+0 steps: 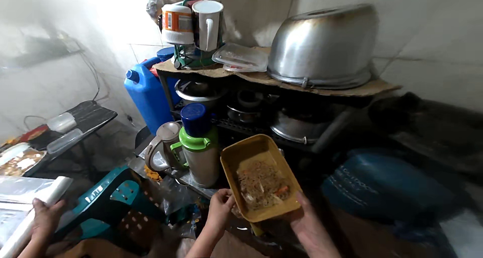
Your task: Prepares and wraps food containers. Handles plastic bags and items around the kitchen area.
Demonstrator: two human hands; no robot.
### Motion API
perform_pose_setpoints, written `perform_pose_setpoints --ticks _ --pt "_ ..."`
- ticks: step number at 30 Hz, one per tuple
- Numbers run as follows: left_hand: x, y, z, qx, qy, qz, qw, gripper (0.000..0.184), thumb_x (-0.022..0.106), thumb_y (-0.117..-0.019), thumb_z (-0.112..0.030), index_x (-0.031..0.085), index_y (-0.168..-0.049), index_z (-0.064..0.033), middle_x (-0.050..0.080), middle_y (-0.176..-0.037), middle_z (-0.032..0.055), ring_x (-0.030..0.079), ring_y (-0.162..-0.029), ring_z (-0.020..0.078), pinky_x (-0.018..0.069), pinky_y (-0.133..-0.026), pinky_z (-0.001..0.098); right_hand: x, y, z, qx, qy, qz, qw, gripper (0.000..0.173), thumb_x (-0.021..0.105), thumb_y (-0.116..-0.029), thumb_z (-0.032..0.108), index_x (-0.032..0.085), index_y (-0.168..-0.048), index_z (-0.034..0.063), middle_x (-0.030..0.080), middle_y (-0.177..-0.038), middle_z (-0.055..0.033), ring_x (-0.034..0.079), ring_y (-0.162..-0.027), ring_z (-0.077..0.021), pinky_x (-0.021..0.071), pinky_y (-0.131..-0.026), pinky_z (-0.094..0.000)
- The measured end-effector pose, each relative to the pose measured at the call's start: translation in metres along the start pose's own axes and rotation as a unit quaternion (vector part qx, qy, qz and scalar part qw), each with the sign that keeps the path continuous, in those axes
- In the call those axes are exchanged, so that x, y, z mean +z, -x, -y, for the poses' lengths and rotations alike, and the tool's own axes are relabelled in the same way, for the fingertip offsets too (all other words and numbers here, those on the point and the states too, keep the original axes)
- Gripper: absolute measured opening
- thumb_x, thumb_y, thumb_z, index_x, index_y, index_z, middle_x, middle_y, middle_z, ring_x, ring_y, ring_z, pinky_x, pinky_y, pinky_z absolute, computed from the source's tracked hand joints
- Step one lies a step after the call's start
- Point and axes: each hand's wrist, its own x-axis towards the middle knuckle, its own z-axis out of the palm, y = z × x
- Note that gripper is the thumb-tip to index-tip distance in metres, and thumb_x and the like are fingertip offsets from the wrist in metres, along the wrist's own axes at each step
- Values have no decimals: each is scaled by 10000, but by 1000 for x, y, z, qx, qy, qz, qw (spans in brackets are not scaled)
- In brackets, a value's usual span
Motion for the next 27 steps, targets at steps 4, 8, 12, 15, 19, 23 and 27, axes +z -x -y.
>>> perform_pose_setpoints --ticks 4,8,12,15,19,23,27 --pt "1 0 -9 -14 -119 35 992 301 698 -914 -92 638 -1188 17 627 -1168 142 657 -927 166 564 -849 332 3 1 -2 -22 -10 -7 1000 379 378 -1090 271 478 -1359 24 693 -1019 -82 716 -806 -138 611 -637 -294" --pt "-1 4 -22 -40 -117 77 989 318 622 -936 -57 623 -1248 4 645 -1190 124 664 -928 159 566 -839 340 -2 -1 -5 -51 8 21 998 459 393 -1071 285 403 -1445 18 660 -1123 -80 710 -890 -130 617 -698 -286" --pt "-8 3 -39 -58 -30 89 994 357 547 -950 12 597 -1303 6 649 -1209 107 661 -887 118 569 -786 299 -9 -4 -7 -108 53 22 992 734 639 -883 363 390 -1469 -1 647 -1197 -57 705 -940 -102 628 -731 -288" --pt "-8 0 -41 -58 -50 95 993 418 550 -947 7 574 -1364 -8 607 -1318 127 653 -960 138 560 -816 316 -13 -7 -8 -129 104 35 986 983 730 -777 455 306 -1557 33 547 -1402 -97 655 -1096 -117 611 -786 -306" --pt "-4 0 -45 -65 -65 105 990 474 583 -932 6 538 -1404 -8 588 -1340 142 650 -981 142 557 -843 316 -18 -7 -9 -182 147 64 970 1054 765 -754 509 309 -1555 -3 461 -1497 -152 561 -1264 -138 568 -928 -326" --pt "-3 -4 -40 -65 -23 93 993 468 571 -930 28 529 -1396 13 612 -1288 136 643 -962 138 550 -839 310 -20 -1 -9 -222 176 100 954 1102 791 -739 502 286 -1542 -60 449 -1504 -172 524 -1307 -108 516 -1006 -263" --pt "-2 -9 -41 -60 44 64 995 458 539 -919 66 532 -1375 25 636 -1230 119 642 -911 117 550 -790 288 -23 -2 -13 -220 173 116 953 1151 823 -725 532 277 -1540 -69 471 -1491 -158 546 -1284 -89 522 -1001 -245"
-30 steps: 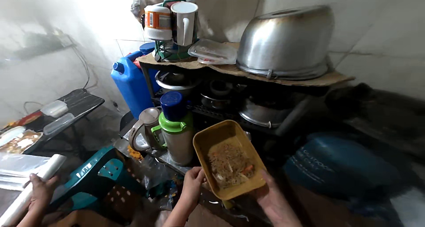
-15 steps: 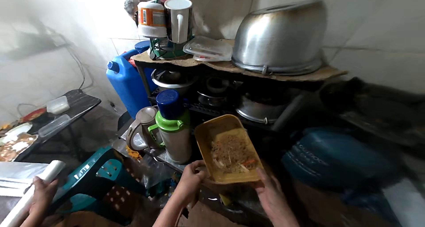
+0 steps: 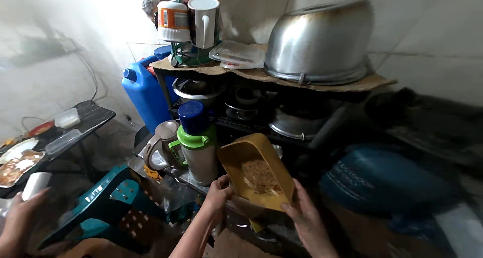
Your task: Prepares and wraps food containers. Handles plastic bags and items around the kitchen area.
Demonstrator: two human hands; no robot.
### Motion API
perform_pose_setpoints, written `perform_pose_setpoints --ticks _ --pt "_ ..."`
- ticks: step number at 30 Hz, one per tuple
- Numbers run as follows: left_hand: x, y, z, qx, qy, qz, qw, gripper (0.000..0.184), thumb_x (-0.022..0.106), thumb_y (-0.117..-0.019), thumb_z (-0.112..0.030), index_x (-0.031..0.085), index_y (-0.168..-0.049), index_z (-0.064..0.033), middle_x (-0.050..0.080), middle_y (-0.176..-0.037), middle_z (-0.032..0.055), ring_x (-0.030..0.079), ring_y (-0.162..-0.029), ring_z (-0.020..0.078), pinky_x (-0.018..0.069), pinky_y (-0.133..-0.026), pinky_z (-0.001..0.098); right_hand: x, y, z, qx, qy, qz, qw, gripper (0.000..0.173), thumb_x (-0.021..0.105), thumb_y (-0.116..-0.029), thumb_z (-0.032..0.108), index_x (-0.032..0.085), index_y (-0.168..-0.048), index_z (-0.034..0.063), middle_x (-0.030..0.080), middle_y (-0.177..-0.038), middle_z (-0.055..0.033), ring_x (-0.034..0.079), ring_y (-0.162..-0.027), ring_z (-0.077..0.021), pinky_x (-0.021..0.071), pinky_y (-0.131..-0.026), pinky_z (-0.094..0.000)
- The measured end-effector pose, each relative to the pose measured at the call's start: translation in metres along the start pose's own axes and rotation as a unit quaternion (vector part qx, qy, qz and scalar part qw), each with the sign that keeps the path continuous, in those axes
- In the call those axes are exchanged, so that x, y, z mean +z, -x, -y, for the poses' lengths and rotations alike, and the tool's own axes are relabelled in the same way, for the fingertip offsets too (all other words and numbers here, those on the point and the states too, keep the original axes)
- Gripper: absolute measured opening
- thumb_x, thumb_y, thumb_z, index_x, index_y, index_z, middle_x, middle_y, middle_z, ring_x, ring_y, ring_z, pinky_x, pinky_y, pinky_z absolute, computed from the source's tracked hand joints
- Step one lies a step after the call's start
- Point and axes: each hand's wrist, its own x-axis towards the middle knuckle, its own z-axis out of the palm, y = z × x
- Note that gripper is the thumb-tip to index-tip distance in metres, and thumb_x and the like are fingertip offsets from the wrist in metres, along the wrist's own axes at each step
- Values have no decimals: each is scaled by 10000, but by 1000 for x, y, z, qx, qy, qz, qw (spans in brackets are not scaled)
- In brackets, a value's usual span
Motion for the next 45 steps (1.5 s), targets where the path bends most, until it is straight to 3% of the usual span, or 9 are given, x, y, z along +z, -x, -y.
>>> perform_pose_setpoints --ticks 4,9,11,15,22,31,39,42,45 --pt "1 -1 1 -3 -20 9 1000 459 535 -925 56 526 -1382 26 630 -1238 114 636 -927 110 545 -801 284 -2 -1 6 -15 29 9 999 1150 809 -739 550 277 -1539 -83 462 -1502 -172 544 -1286 -81 520 -996 -230" --pt "8 2 -8 -27 14 -9 1000 379 520 -923 86 558 -1296 34 644 -1111 96 625 -833 108 539 -726 267 -1 -5 12 -15 47 19 999 1049 800 -765 453 311 -1532 -70 479 -1492 -173 572 -1262 -94 538 -976 -237" --pt "9 4 -12 -33 18 -6 999 387 524 -917 93 558 -1298 31 650 -1110 99 639 -837 112 551 -724 271 -1 -7 11 -21 44 12 999 1071 806 -756 497 327 -1524 -77 488 -1487 -174 565 -1269 -94 528 -987 -240" --pt "9 2 -15 -46 40 -20 998 382 524 -923 109 553 -1296 29 633 -1136 115 639 -867 138 559 -741 293 1 -7 24 -22 36 41 998 1027 813 -763 349 289 -1531 -87 496 -1468 -175 620 -1190 -78 568 -922 -223" --pt "8 0 -16 -23 25 -14 999 468 513 -919 102 510 -1382 29 611 -1241 125 626 -892 121 541 -754 276 -2 -9 27 -43 83 54 994 1029 827 -743 330 306 -1528 -84 452 -1497 -214 593 -1239 -107 557 -943 -232" --pt "9 -3 -16 -37 41 -26 998 382 539 -920 107 553 -1292 24 629 -1136 107 621 -853 122 539 -728 273 2 -8 32 -51 75 71 993 998 854 -732 275 338 -1508 -83 483 -1444 -223 670 -1116 -130 619 -831 -255" --pt "6 -7 -17 -18 41 -7 999 384 528 -904 100 568 -1278 23 645 -1138 102 641 -881 124 556 -761 285 -4 -10 29 -60 107 69 990 1029 867 -711 330 355 -1511 -67 471 -1464 -222 607 -1231 -148 590 -911 -265" --pt "6 -8 -17 -13 48 -18 999 305 538 -912 109 585 -1199 20 661 -1026 79 645 -815 114 563 -731 280 -2 -8 34 -75 109 88 987 987 877 -711 261 373 -1486 -83 470 -1454 -241 625 -1208 -161 604 -895 -277" --pt "4 -10 -15 -15 41 0 999 376 528 -911 93 563 -1280 29 647 -1134 105 644 -892 128 556 -778 293 -3 -11 31 -66 110 74 989 1000 864 -723 282 353 -1498 -91 471 -1450 -239 622 -1206 -138 595 -895 -252"
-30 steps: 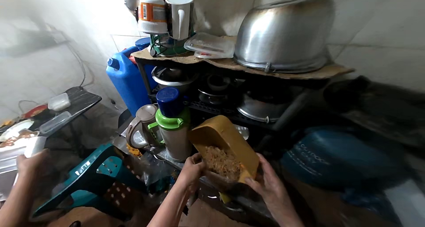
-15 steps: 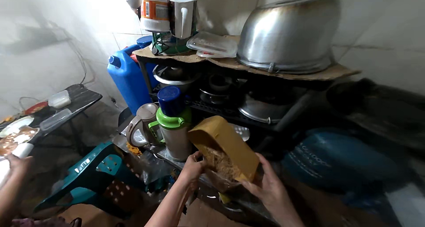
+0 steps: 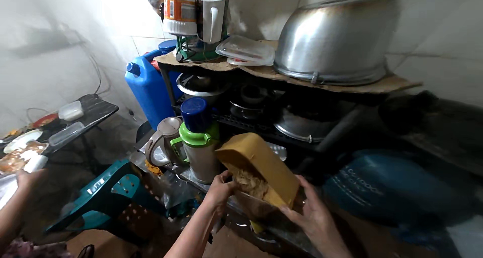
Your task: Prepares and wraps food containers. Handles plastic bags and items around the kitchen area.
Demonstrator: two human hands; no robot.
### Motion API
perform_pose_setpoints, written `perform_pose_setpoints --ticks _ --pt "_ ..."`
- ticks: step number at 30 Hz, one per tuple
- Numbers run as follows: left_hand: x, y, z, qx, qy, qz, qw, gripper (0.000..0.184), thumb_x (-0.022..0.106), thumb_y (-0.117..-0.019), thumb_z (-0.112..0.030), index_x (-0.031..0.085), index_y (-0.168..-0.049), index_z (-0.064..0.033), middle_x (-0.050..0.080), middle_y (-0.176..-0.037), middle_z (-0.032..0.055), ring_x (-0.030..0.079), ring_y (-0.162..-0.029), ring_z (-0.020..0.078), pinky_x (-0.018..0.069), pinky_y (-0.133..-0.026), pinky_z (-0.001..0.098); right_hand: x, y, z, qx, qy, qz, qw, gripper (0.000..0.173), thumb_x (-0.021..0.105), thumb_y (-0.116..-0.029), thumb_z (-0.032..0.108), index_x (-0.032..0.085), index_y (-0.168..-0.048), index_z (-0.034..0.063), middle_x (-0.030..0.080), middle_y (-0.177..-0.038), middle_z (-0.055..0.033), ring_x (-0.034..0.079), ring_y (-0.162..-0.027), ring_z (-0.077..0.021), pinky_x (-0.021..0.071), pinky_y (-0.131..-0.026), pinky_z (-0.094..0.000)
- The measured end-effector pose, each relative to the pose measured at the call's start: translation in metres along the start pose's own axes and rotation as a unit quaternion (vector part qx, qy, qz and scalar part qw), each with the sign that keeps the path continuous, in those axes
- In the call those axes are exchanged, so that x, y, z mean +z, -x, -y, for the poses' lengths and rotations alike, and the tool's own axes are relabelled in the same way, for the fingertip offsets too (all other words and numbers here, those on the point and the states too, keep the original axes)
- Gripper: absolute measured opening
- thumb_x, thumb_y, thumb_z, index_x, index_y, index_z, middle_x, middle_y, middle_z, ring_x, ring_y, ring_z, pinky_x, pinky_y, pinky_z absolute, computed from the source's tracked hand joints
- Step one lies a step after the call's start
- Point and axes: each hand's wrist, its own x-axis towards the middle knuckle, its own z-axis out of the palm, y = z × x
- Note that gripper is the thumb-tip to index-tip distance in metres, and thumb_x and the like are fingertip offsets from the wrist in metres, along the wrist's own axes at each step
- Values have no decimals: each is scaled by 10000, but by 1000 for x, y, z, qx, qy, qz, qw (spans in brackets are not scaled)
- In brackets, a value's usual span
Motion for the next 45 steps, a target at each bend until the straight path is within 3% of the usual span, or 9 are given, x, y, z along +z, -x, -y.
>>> perform_pose_setpoints --ticks 10,12,15,19,26,29,33,41,45 --pt "5 2 -2 7 11 -11 1000 307 564 -909 101 581 -1203 15 664 -1014 67 644 -805 104 562 -733 273 -2 7 5 -14 -3 14 1000 1004 886 -705 241 355 -1482 -109 459 -1454 -252 590 -1251 -158 582 -936 -275" --pt "4 1 -1 5 7 7 1000 419 545 -901 88 555 -1315 25 651 -1147 92 640 -882 112 552 -774 281 -3 7 4 -2 -4 4 1000 994 864 -707 216 344 -1494 -99 457 -1456 -252 590 -1249 -165 579 -936 -275" --pt "9 5 -4 7 25 -26 999 311 552 -907 113 568 -1199 9 657 -1009 54 635 -801 95 554 -724 269 -3 11 7 -20 7 20 1000 973 882 -706 199 367 -1470 -115 454 -1451 -268 599 -1240 -170 589 -921 -280" --pt "4 -1 1 7 7 7 1000 452 523 -901 88 548 -1347 11 630 -1231 98 629 -931 116 538 -780 285 -10 7 5 -2 9 7 1000 996 856 -732 257 336 -1505 -95 463 -1460 -242 608 -1230 -150 587 -930 -268" --pt "4 0 1 1 20 3 1000 486 517 -910 99 517 -1390 23 602 -1285 132 624 -945 131 534 -797 290 -18 10 9 -37 39 -11 998 1040 833 -770 373 299 -1490 -153 479 -1455 -251 532 -1308 -113 479 -1065 -235" --pt "11 3 1 4 44 -14 999 282 539 -915 122 573 -1172 11 669 -989 66 645 -801 110 558 -731 277 -7 19 5 -26 65 5 998 1004 867 -730 310 370 -1474 -145 503 -1431 -296 545 -1309 -199 483 -1066 -298" --pt "4 2 1 4 25 12 1000 484 490 -912 111 505 -1389 31 618 -1238 121 633 -917 128 544 -783 294 -10 21 2 -46 45 -15 998 1035 846 -764 329 301 -1480 -182 456 -1461 -300 521 -1329 -137 466 -1079 -244" --pt "12 9 -1 6 29 -10 1000 289 540 -925 107 563 -1196 7 665 -988 56 652 -830 112 566 -762 293 -9 22 -1 -52 97 7 994 984 860 -746 393 418 -1455 -127 506 -1423 -303 537 -1319 -235 484 -1073 -332" --pt "6 5 1 6 7 6 1000 424 514 -909 103 543 -1326 30 624 -1178 107 618 -903 125 534 -784 293 -12 20 2 -50 79 -10 996 1005 853 -743 345 366 -1470 -150 478 -1430 -311 517 -1326 -206 468 -1082 -292"
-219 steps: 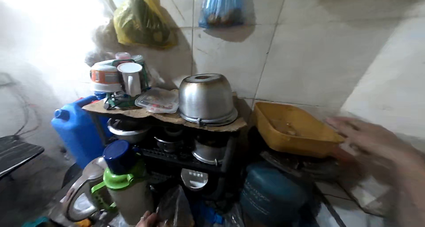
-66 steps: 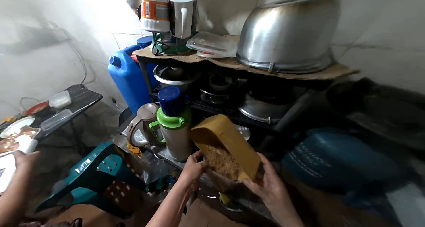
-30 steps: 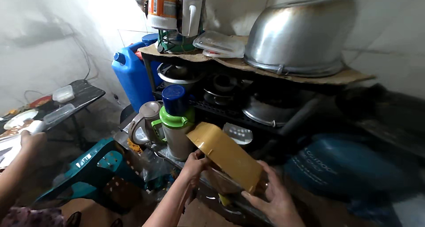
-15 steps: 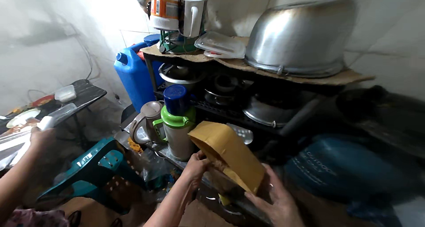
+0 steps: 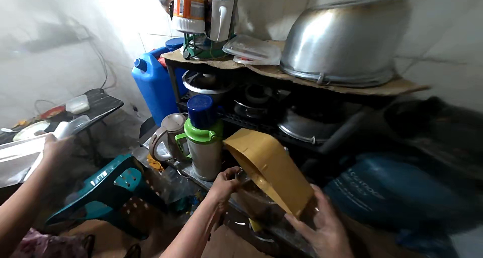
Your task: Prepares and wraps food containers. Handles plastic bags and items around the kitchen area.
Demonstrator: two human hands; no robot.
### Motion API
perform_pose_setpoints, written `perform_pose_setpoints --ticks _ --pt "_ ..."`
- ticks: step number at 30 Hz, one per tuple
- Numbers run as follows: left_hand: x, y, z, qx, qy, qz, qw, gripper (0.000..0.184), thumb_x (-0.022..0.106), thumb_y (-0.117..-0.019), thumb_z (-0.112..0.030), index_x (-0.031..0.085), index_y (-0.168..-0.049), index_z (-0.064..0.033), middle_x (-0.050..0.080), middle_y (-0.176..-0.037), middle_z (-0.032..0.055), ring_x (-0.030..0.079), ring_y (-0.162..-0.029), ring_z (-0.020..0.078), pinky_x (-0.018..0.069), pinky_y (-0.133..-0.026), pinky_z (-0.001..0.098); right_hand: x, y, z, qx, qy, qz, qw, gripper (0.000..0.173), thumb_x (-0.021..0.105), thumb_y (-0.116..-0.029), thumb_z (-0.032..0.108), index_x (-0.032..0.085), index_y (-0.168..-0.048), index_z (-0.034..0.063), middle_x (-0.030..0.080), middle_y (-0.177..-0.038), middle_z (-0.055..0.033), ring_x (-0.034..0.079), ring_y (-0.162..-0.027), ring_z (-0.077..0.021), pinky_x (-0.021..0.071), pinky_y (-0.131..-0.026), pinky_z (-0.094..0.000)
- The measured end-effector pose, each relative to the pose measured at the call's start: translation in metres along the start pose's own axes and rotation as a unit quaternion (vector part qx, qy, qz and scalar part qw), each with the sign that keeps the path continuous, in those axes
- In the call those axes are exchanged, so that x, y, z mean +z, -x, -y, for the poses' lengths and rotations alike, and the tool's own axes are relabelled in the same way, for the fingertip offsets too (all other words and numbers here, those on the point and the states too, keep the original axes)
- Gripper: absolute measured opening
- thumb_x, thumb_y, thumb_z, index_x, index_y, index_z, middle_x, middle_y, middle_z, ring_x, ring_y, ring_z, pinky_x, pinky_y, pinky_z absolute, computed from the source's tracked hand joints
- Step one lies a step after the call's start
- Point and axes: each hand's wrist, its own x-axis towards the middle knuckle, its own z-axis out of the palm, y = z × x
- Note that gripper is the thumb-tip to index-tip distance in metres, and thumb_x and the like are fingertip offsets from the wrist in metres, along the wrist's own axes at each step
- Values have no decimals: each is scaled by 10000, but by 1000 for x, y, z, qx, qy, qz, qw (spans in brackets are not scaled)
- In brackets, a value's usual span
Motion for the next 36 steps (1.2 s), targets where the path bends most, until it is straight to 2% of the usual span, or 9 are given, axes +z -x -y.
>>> perform_pose_setpoints --ticks 3,6,9,12,14,22,28,32,36 --pt "5 2 -3 -2 8 -17 1000 319 537 -914 108 561 -1215 4 658 -1032 63 644 -840 103 556 -748 281 -1 0 0 3 17 22 1000 984 853 -753 361 392 -1470 -130 493 -1429 -318 536 -1317 -254 488 -1067 -343" --pt "0 -3 1 -8 -2 5 1000 459 510 -918 93 521 -1372 24 607 -1267 126 620 -941 128 529 -792 289 0 -2 1 25 -25 6 999 1024 848 -752 312 315 -1495 -149 455 -1449 -311 533 -1319 -183 496 -1053 -275" --pt "2 -4 2 1 -4 8 1000 415 526 -897 88 554 -1304 11 652 -1165 91 641 -911 112 545 -776 283 1 -3 -4 41 -61 17 997 1041 851 -760 313 293 -1511 -141 451 -1474 -285 544 -1312 -155 510 -1040 -268" --pt "-2 -4 2 -9 -16 6 1000 514 514 -892 104 515 -1398 12 577 -1334 134 618 -979 138 531 -802 299 -6 -7 -2 69 -116 -15 991 1028 800 -800 256 205 -1541 -134 449 -1493 -229 566 -1270 -90 524 -1002 -225" --pt "-4 -4 1 -15 -22 1 1000 534 513 -895 105 497 -1419 9 543 -1393 149 615 -1020 148 532 -822 302 -10 -12 -9 75 -140 -42 986 1070 810 -801 402 231 -1538 -114 480 -1483 -164 562 -1262 -72 522 -1000 -230" --pt "-5 -4 2 -2 -54 13 998 547 532 -896 72 486 -1438 9 535 -1409 153 609 -1060 149 528 -855 312 -19 -17 6 125 -156 -82 976 1029 792 -775 398 279 -1530 -77 520 -1432 -99 574 -1221 -33 538 -946 -205" --pt "-4 -6 5 -5 -58 27 998 552 522 -900 66 481 -1447 1 532 -1420 151 613 -1077 151 533 -862 317 -25 -7 24 22 -79 -68 994 1083 811 -808 392 209 -1503 -181 469 -1461 -216 565 -1256 -62 525 -1004 -213" --pt "5 -4 1 1 -16 21 1000 374 536 -920 83 568 -1283 0 659 -1147 80 646 -886 102 550 -763 274 -12 4 16 20 60 -13 998 966 840 -755 401 432 -1464 -113 521 -1402 -325 569 -1263 -329 517 -1013 -426" --pt "-2 -7 1 -11 -27 23 999 514 505 -900 95 498 -1408 19 570 -1346 137 621 -989 129 535 -804 294 -12 7 17 9 32 -45 998 1001 839 -766 391 378 -1474 -145 467 -1440 -320 519 -1324 -202 476 -1064 -274"
